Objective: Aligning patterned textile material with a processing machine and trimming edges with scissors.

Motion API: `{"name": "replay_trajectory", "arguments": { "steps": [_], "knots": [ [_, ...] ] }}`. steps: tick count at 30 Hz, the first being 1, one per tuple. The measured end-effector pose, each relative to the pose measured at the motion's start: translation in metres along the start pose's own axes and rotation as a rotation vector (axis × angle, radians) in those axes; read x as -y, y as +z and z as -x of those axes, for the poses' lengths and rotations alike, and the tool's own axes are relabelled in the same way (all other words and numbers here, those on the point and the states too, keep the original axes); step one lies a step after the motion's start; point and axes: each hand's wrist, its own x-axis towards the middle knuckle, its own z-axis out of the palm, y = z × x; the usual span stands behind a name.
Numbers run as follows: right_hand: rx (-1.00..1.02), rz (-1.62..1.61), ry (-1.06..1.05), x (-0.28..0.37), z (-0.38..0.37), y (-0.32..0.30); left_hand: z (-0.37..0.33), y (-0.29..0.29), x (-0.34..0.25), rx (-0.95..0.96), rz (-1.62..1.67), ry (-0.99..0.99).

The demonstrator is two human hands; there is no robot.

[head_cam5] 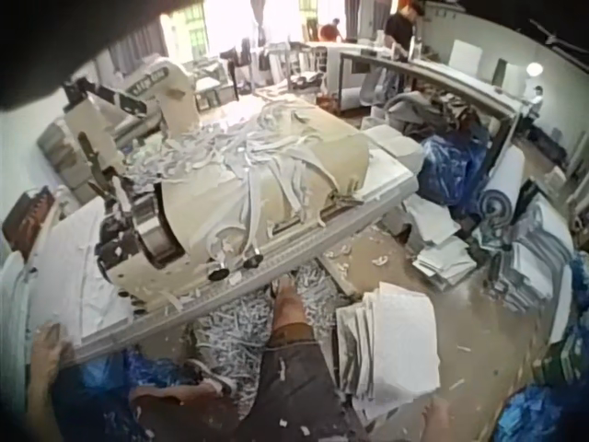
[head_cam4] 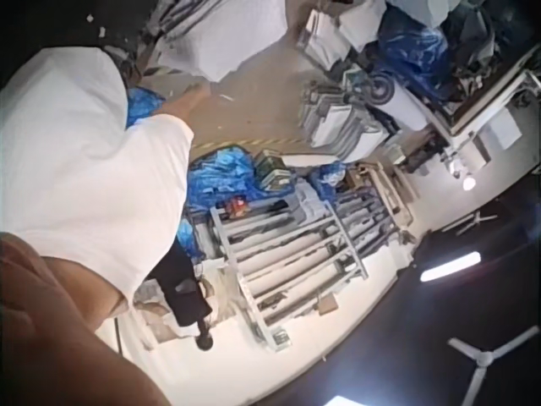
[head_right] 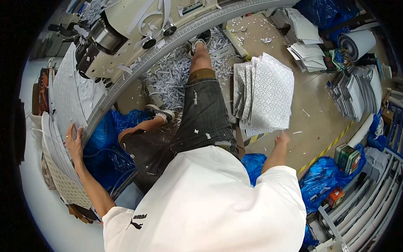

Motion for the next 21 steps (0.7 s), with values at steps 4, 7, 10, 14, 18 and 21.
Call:
{"name": "replay_trajectory", "arguments": {
  "steps": [4, 7, 10, 14, 18, 21],
  "knots": [
    [0.172, 0.330, -0.436, 0.009, 0.035, 0.030, -0.017, 0.011, -0.027, -0.024, 0.106, -0.052],
    [0.323, 0.457, -0.806, 0.031, 0.103, 0.066, -0.022, 0.009, -0.022, -0.018, 0.159, -0.059],
    [0.532, 0.485, -0.907, 0.064, 0.190, 0.089, -0.019, -0.001, -0.005, -0.012, 0.230, -0.113],
    [0.840, 0.419, -0.954, 0.092, 0.274, 0.122, -0.001, -0.010, 0.008, -0.148, 0.106, -0.205],
    [1.107, 0.397, -1.088, 0.106, 0.368, 0.130, 0.024, -0.018, -0.044, -0.444, 0.312, -0.072],
    [1.695, 0.710, -0.967, 0.110, 0.474, 0.137, 0.077, -0.045, -0.081, -0.485, 0.521, 0.024]
  ]
}}
